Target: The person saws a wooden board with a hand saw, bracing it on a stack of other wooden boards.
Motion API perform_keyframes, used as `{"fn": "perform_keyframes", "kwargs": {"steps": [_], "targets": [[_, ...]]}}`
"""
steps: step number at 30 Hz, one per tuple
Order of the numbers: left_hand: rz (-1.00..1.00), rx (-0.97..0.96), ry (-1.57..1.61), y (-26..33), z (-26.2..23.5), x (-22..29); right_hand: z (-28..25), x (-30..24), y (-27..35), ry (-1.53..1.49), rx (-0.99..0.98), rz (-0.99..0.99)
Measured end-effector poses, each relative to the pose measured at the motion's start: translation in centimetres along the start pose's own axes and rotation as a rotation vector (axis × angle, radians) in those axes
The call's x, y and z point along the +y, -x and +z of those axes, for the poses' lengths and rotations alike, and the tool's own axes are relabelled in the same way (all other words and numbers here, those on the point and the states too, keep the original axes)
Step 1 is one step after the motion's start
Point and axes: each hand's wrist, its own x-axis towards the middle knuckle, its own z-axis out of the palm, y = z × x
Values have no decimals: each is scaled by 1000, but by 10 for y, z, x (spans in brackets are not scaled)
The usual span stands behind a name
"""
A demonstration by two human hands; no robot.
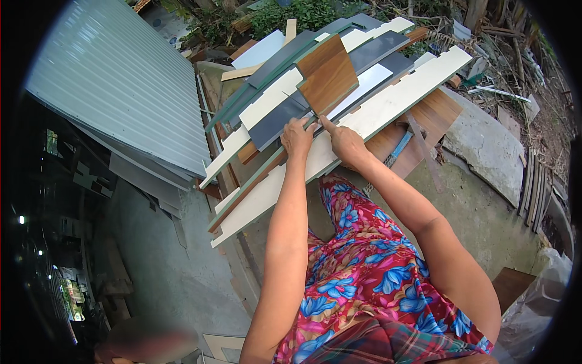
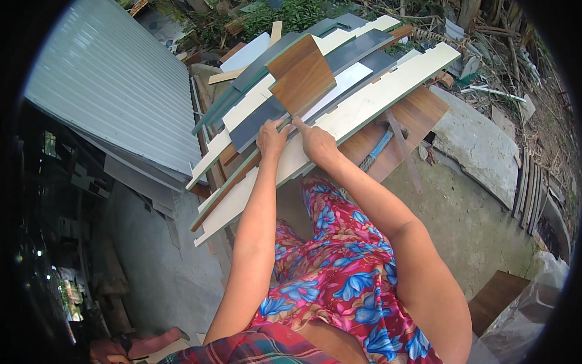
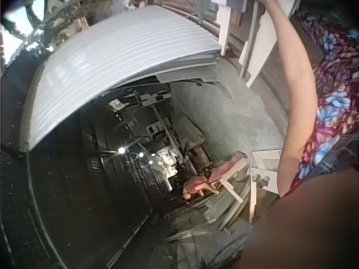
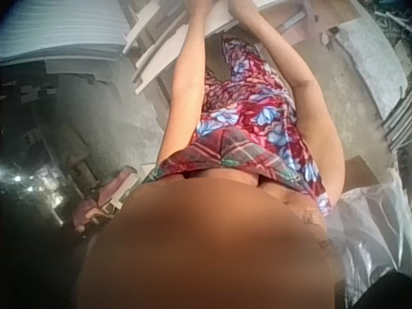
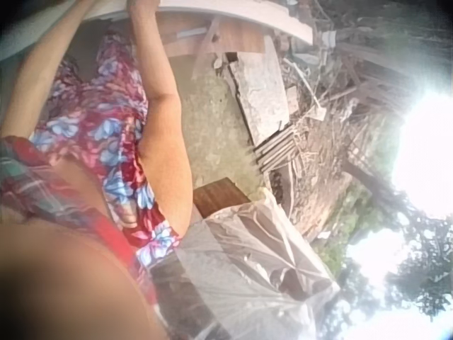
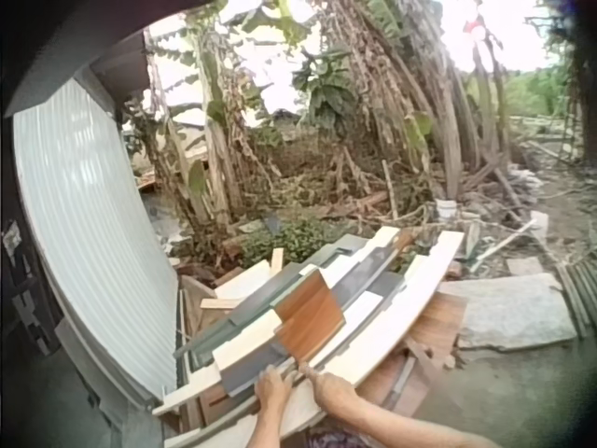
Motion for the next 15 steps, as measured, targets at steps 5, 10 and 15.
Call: {"fn": "perform_keyframes", "kwargs": {"steps": [5,10,15], "targets": [[2,22,16,-2,2,1,17,7,-11,-14,97,-44],[-13,36,68,-3,-3,-1,1,20,52,34,37,-29],[12,50,55,-5,-2,-8,-19,26,109,38,-69,60]]}}
